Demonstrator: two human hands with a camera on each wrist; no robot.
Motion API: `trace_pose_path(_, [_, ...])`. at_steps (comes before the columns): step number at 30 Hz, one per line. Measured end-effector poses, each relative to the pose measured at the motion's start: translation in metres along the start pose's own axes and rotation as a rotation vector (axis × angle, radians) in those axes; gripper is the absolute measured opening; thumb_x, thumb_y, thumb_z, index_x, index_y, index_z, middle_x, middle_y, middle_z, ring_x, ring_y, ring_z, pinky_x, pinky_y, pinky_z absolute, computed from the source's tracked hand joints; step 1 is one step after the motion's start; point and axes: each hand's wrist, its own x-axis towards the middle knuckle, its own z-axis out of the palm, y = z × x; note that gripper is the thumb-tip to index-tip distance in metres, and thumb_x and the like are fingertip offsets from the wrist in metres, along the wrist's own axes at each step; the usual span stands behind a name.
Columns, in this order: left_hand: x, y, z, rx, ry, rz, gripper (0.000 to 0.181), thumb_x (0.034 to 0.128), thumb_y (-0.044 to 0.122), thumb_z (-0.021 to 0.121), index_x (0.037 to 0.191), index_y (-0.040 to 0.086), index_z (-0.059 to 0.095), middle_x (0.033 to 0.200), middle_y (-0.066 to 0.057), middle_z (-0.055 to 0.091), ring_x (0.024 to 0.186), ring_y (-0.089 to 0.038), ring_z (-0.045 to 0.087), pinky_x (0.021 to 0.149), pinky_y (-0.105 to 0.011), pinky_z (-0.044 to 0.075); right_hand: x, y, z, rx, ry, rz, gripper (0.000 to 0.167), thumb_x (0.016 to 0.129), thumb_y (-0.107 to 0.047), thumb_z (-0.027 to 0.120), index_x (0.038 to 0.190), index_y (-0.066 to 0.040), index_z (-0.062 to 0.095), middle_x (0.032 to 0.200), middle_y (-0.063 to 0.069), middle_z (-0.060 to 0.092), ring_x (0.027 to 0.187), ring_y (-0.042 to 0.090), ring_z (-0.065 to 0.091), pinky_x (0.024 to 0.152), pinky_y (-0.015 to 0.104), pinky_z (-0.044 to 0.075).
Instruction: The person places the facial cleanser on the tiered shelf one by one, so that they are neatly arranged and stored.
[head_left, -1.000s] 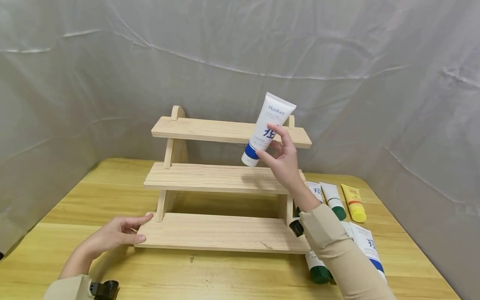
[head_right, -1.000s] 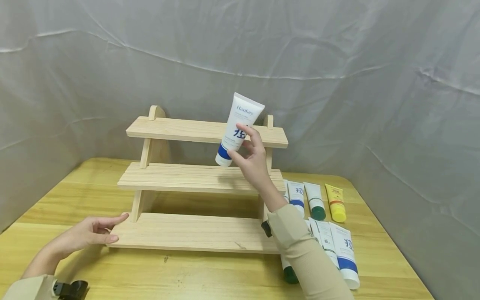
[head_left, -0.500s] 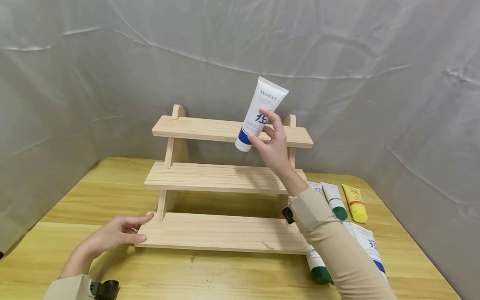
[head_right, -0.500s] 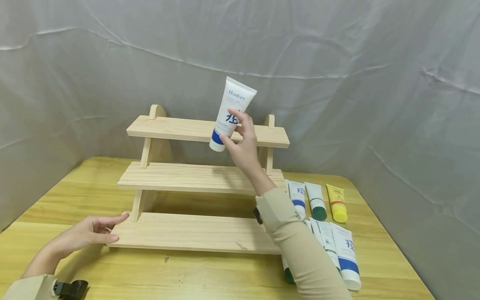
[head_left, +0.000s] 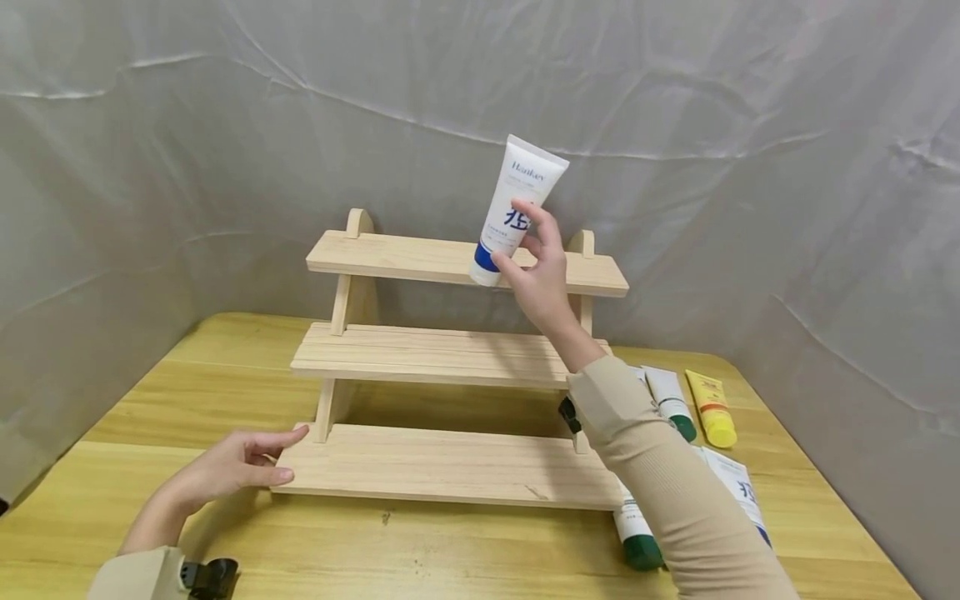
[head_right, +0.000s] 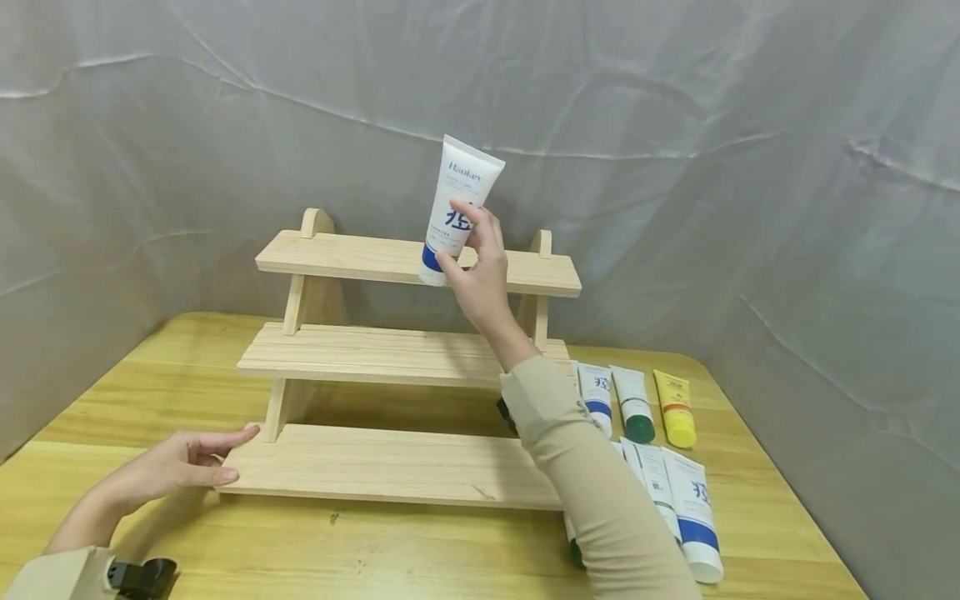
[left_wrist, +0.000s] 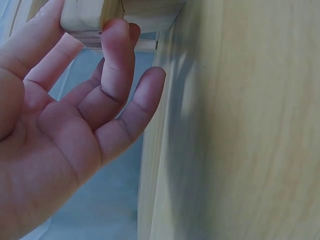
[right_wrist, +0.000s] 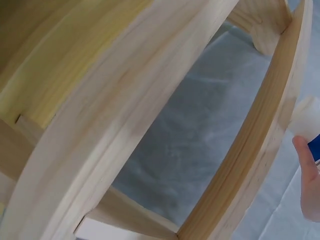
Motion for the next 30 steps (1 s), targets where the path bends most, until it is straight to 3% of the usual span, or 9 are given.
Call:
trace_pose_path(4, [0.000,0.001,0.001,-0.002,-0.001,-0.009,0.052,0.0838,0.003,0.060,0.123,-0.019,0.034,0.124,-0.041,0.027,0.083,-0.005,0.054,0.067,-0.025,0.047,0.004,0.003,0.002,-0.028,0.015,-0.011,0.055,0.074,0.021,0.054,0.125,0.005,0.040,0.125,0.016,0.037,0.094,0.028,0.052,0.077,0.041,0.045])
trace_pose_path(11, [0.001,0.002,0.001,0.024,0.002,-0.016,0.052,0.0835,0.005,0.061,0.123,-0.018,0.037,0.125,-0.039,0.029,0.092,0.001,0.048,0.071,-0.023,0.046,0.012,0.008,0.003,-0.179,0.001,-0.067,0.053,0.074,0.018,0.054,0.123,0.002,0.046,0.127,0.016,0.039,0.108,0.019,0.044,0.083,0.029,0.040])
trace_pose_path(15, [0.002,0.003,0.002,0.029,0.003,-0.019,0.052,0.0834,0.005,0.061,0.123,-0.017,0.038,0.126,-0.038,0.029,0.095,0.004,0.046,0.071,-0.023,0.046,0.014,0.011,0.004,-0.204,0.001,-0.078,0.053,0.073,0.018,0.054,0.123,0.002,0.047,0.129,0.017,0.039,0.111,0.017,0.042,0.083,0.031,0.040])
trace_pose_path(30, [0.001,0.003,0.002,0.001,-0.007,-0.021,0.052,0.0837,0.004,0.061,0.124,-0.018,0.036,0.126,-0.039,0.027,0.095,0.003,0.047,0.071,-0.023,0.046,0.024,0.009,0.027,-0.271,-0.024,-0.018,0.052,0.075,0.015,0.058,0.124,0.000,0.047,0.131,0.017,0.038,0.105,0.023,0.046,0.083,0.028,0.039])
